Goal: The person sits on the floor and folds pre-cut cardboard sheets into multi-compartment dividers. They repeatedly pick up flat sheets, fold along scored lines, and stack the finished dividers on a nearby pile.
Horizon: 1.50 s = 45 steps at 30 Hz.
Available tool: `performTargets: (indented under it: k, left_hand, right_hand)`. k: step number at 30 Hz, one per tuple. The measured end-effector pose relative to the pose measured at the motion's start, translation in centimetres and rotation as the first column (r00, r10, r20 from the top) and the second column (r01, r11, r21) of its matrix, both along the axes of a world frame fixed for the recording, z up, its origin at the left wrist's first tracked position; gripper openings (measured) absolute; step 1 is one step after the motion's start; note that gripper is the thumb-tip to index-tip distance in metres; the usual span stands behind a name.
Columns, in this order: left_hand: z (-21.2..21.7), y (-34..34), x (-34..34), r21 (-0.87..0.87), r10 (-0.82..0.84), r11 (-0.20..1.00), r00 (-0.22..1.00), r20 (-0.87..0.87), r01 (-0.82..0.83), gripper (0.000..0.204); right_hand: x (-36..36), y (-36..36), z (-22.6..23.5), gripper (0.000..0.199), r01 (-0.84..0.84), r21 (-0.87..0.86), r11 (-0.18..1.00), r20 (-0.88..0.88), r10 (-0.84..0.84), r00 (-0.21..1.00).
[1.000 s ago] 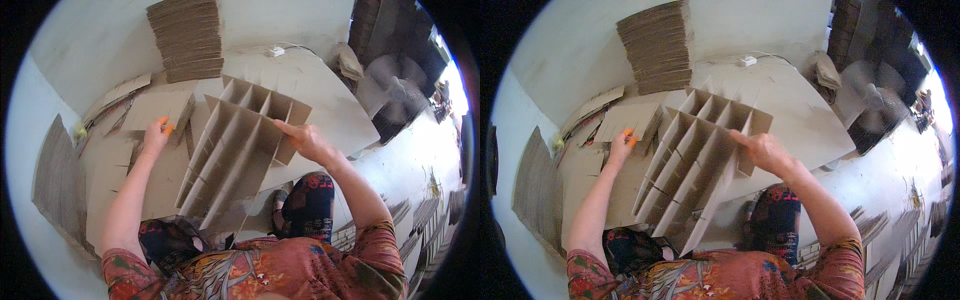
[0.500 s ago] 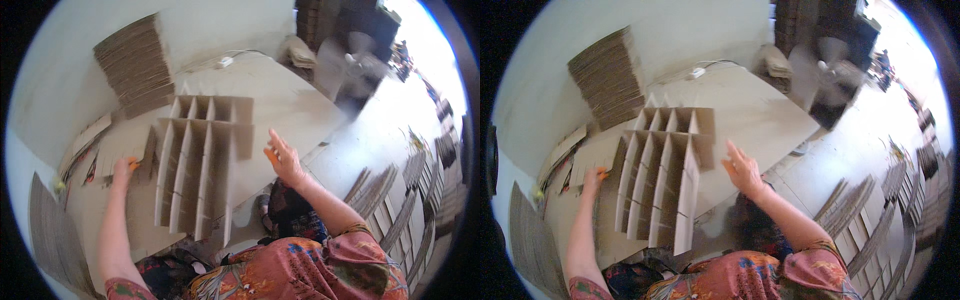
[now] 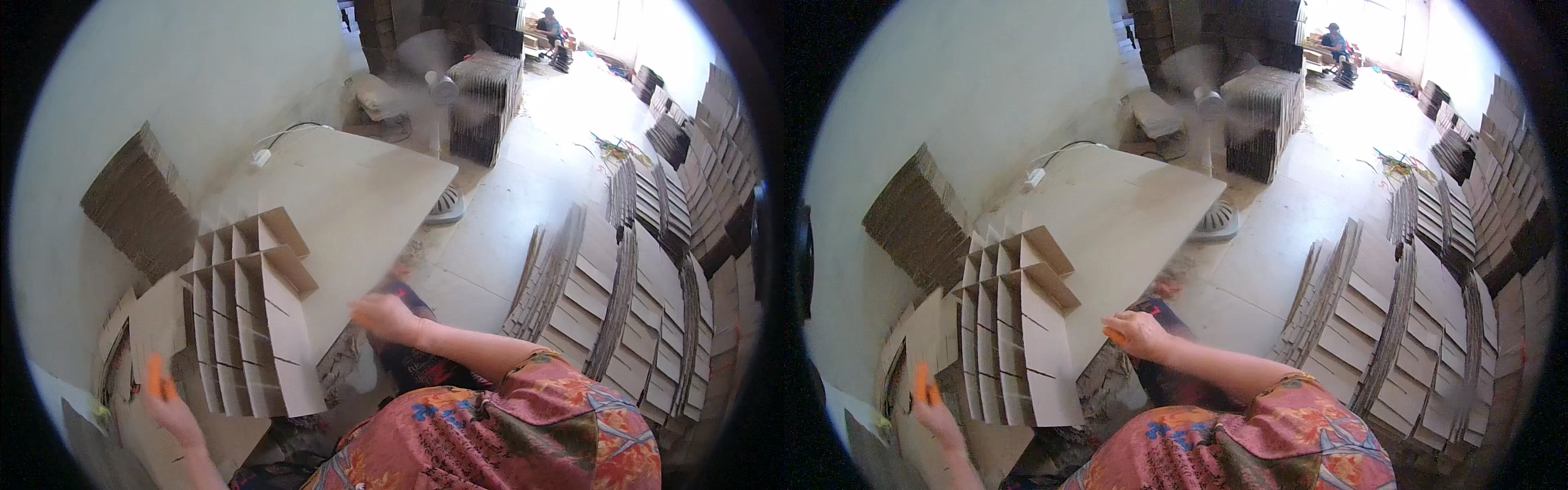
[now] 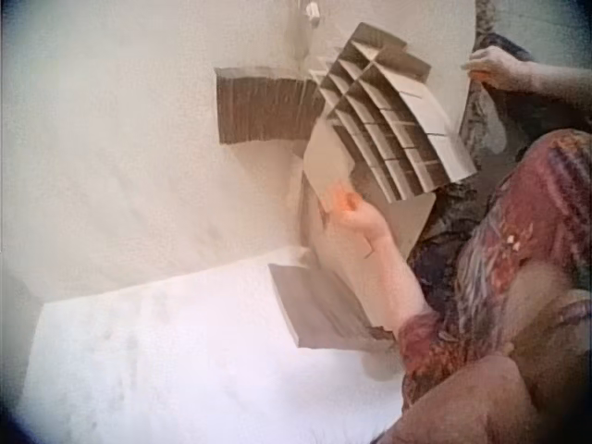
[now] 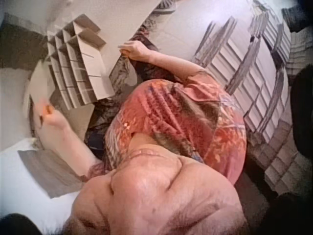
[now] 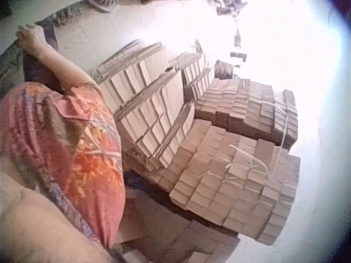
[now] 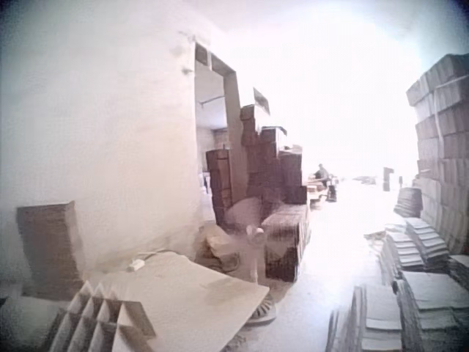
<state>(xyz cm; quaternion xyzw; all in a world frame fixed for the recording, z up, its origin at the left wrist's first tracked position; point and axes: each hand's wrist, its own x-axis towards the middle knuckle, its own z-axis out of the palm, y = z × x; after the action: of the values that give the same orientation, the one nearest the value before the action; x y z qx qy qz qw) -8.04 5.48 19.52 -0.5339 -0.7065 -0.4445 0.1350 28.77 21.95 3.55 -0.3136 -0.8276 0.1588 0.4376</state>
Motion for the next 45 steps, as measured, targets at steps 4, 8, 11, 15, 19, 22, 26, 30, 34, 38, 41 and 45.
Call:
performTargets:
  k: [4, 8, 11, 15, 19, 22, 26, 30, 34, 38, 41, 45]
  left_hand:
    - [-3.0, -4.8, 9.2, 0.031, -0.246, 0.968, 0.967, -0.074, 0.249, 0.037]
    - [-3.8, -7.0, 14.1, -0.193, -0.424, 0.904, 0.86, -0.285, 0.382, 0.029]
    - [-3.1, -5.8, 17.3, -0.042, -0.547, 0.828, 0.79, -0.276, 0.559, 0.023]
    - [-5.0, -6.4, 18.1, -0.055, -0.621, 0.773, 0.771, 0.142, 0.633, 0.043]
    - [-3.0, -5.1, 18.7, -0.308, -0.733, 0.67, 0.667, -0.13, 0.676, 0.044]
    - [-5.1, -5.8, 17.4, -0.164, -0.624, 0.776, 0.78, -0.05, 0.61, 0.038]
    - [-7.2, -9.5, 13.7, 0.032, -0.262, 0.965, 0.965, 0.021, 0.262, 0.038]
    - [-14.9, -12.5, 9.5, 0.015, 0.021, 1.0, 0.999, 0.033, -0.021, 0.028]
    - [-19.2, -12.2, 9.9, -0.059, 0.092, 0.995, 0.607, 0.789, -0.075, 0.021]
    - [-19.7, -11.6, 10.0, -0.311, -0.017, 0.93, 0.871, 0.492, 0.194, 0.019]
    - [-20.8, -11.4, 9.4, -0.373, -0.104, 0.886, 0.901, 0.42, 0.276, 0.02]
    - [-20.7, -11.1, 9.3, -0.429, -0.037, 0.854, 0.856, 0.515, 0.296, 0.021]
  right_hand:
    - [-0.8, -2.0, 0.4, 0.024, -0.148, -0.137, 0.979, -0.223, 0.116, 0.968]
    - [-1.0, -6.3, 5.0, 0.034, -0.645, -0.596, 0.478, -0.601, 0.267, 0.754]
    - [-0.8, -6.7, 6.5, 0.03, -0.768, -0.586, 0.257, -0.728, 0.248, 0.639]
    - [-1.2, -8.2, 8.4, 0.024, -0.816, -0.578, 0.001, -0.808, -0.142, 0.572]
    - [1.3, -7.3, 7.3, 0.021, -0.485, -0.664, 0.569, -0.568, 0.038, 0.822]
    - [3.2, -4.5, 5.3, 0.018, -0.361, -0.544, 0.758, -0.682, -0.149, 0.716]
    - [3.1, -2.1, 12.7, 0.017, -0.556, -0.458, 0.694, -0.871, -0.224, 0.437]
    - [1.4, -0.4, 14.8, 0.015, -0.399, -0.377, 0.836, -0.72, 0.006, 0.694]
    - [-1.9, 0.3, 17.0, 0.014, -0.201, -0.307, 0.93, -0.479, 0.031, 0.877]
    - [-4.8, 2.0, 16.9, 0.014, -0.396, -0.218, 0.892, -0.571, 0.212, 0.793]
    - [-6.1, 2.7, 16.6, 0.013, -0.407, -0.181, 0.896, -0.48, 0.28, 0.831]
    - [-7.2, 2.5, 16.6, 0.012, -0.326, -0.251, 0.911, -0.333, 0.235, 0.913]
